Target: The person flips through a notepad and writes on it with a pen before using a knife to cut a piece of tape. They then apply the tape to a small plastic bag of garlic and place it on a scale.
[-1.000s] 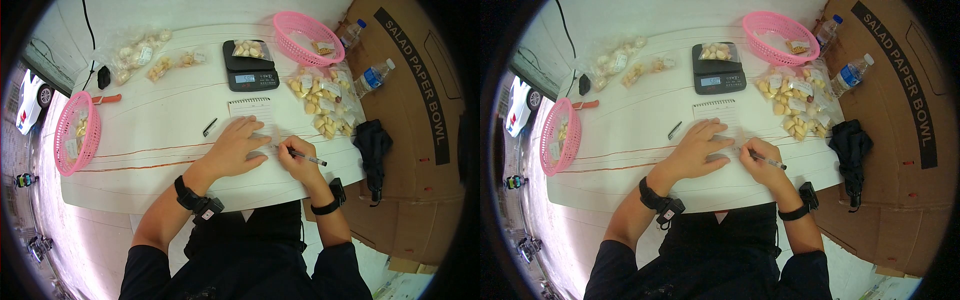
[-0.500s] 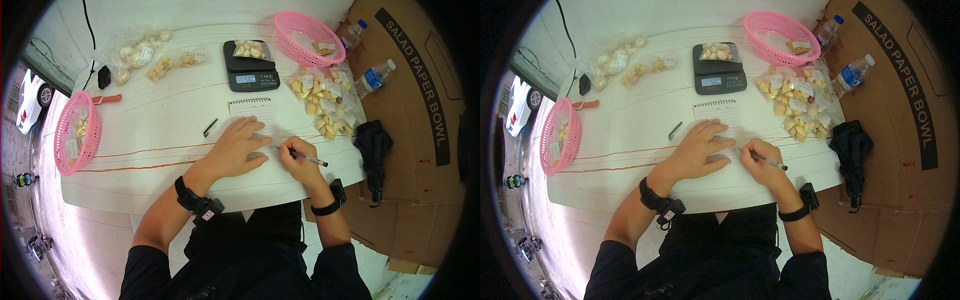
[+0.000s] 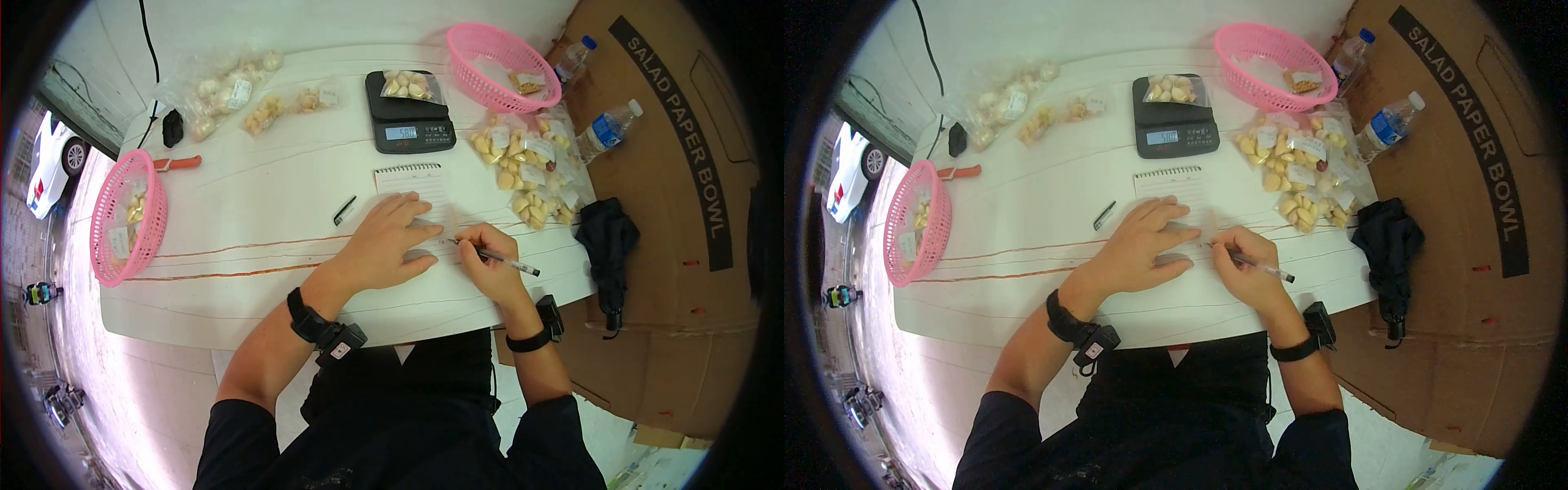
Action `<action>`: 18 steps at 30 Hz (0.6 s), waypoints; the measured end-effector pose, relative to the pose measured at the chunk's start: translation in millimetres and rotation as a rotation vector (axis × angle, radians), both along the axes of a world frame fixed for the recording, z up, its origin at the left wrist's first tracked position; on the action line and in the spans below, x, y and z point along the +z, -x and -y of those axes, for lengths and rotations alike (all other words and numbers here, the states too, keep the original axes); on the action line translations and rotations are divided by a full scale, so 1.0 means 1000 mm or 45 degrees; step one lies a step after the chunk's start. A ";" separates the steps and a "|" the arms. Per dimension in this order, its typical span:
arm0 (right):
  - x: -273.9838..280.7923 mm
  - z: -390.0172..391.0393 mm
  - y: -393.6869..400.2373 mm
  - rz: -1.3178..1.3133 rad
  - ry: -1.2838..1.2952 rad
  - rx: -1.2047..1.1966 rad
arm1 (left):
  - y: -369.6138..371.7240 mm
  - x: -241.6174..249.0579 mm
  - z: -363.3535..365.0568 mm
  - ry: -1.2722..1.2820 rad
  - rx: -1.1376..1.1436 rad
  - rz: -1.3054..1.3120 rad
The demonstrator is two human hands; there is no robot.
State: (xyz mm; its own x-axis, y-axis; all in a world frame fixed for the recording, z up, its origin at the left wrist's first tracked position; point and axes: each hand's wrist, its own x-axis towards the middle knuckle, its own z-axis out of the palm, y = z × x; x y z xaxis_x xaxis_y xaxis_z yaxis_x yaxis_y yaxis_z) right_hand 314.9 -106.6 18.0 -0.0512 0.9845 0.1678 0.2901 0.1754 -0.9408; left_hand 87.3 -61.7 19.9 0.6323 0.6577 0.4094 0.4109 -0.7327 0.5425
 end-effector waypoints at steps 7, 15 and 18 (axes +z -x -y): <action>0.010 0.002 0.004 0.050 -0.002 0.070 | 0.001 -0.002 0.000 -0.033 -0.008 0.042; 0.004 0.004 0.012 0.105 -0.049 0.085 | 0.000 -0.003 -0.001 -0.031 -0.002 0.010; 0.007 0.003 0.011 0.166 -0.033 0.101 | 0.000 -0.003 -0.001 -0.026 -0.005 0.020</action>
